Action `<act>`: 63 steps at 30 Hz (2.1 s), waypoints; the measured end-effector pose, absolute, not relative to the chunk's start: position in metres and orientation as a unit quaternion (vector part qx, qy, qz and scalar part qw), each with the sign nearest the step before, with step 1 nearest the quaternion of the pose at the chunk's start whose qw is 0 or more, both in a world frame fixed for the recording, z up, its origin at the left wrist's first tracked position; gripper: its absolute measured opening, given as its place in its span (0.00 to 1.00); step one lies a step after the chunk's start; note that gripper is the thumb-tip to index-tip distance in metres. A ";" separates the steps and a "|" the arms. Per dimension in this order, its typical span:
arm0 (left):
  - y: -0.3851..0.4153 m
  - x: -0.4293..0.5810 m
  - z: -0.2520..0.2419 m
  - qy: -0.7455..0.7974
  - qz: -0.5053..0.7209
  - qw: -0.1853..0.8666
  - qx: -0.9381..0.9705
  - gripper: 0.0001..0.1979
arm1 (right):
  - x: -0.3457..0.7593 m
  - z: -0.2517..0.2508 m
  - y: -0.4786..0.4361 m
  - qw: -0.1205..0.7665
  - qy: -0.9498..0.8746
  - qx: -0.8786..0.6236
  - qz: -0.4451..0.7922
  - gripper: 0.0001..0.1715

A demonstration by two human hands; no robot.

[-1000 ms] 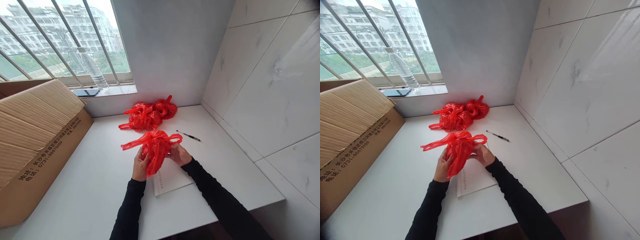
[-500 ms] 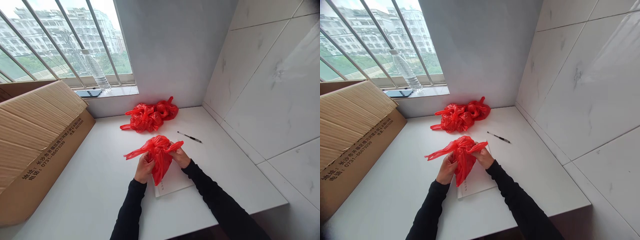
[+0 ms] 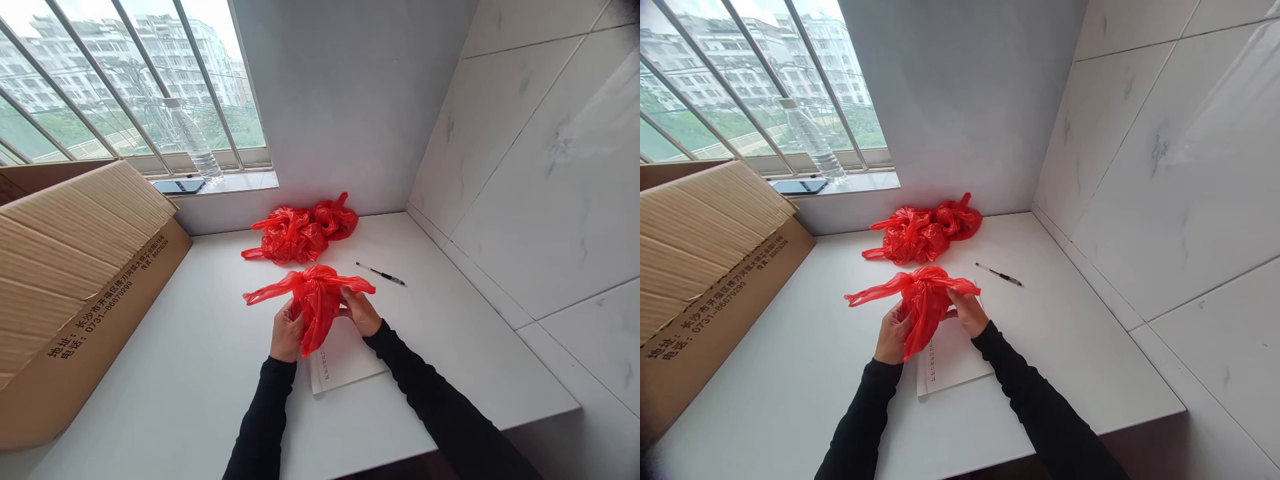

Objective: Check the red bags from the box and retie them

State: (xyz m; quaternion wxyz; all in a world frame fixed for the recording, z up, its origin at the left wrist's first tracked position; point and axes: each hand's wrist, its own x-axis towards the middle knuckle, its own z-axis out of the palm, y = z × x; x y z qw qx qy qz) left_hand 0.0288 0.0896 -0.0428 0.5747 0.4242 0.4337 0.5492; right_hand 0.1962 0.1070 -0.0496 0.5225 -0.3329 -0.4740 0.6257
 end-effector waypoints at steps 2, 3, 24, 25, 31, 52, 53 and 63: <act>0.089 0.028 -0.042 0.435 0.558 0.560 0.431 0.22 | 0.195 -0.048 0.107 0.504 -0.523 -0.320 0.609 0.26; 0.088 0.028 -0.042 0.435 0.561 0.550 0.440 0.21 | 0.195 -0.049 0.107 0.508 -0.539 -0.323 0.590 0.24; 0.089 0.024 -0.046 0.457 0.575 0.576 0.360 0.16 | 0.186 -0.047 0.101 0.544 -0.471 -0.353 0.597 0.22; 0.088 0.024 -0.044 0.444 0.568 0.593 0.358 0.17 | 0.186 -0.047 0.101 0.547 -0.450 -0.357 0.609 0.22; 0.086 0.024 -0.033 0.351 0.561 0.664 0.347 0.32 | 0.191 -0.050 0.107 0.554 -0.401 -0.356 0.637 0.23; 0.084 0.025 -0.042 0.391 0.529 0.639 0.399 0.34 | 0.194 -0.051 0.109 0.572 -0.441 -0.346 0.598 0.25; 0.086 0.025 -0.042 0.397 0.540 0.629 0.394 0.33 | 0.193 -0.049 0.108 0.564 -0.451 -0.335 0.605 0.26; 0.071 0.034 -0.020 0.366 0.530 0.674 0.361 0.35 | 0.193 -0.045 0.106 0.538 -0.457 -0.367 0.605 0.24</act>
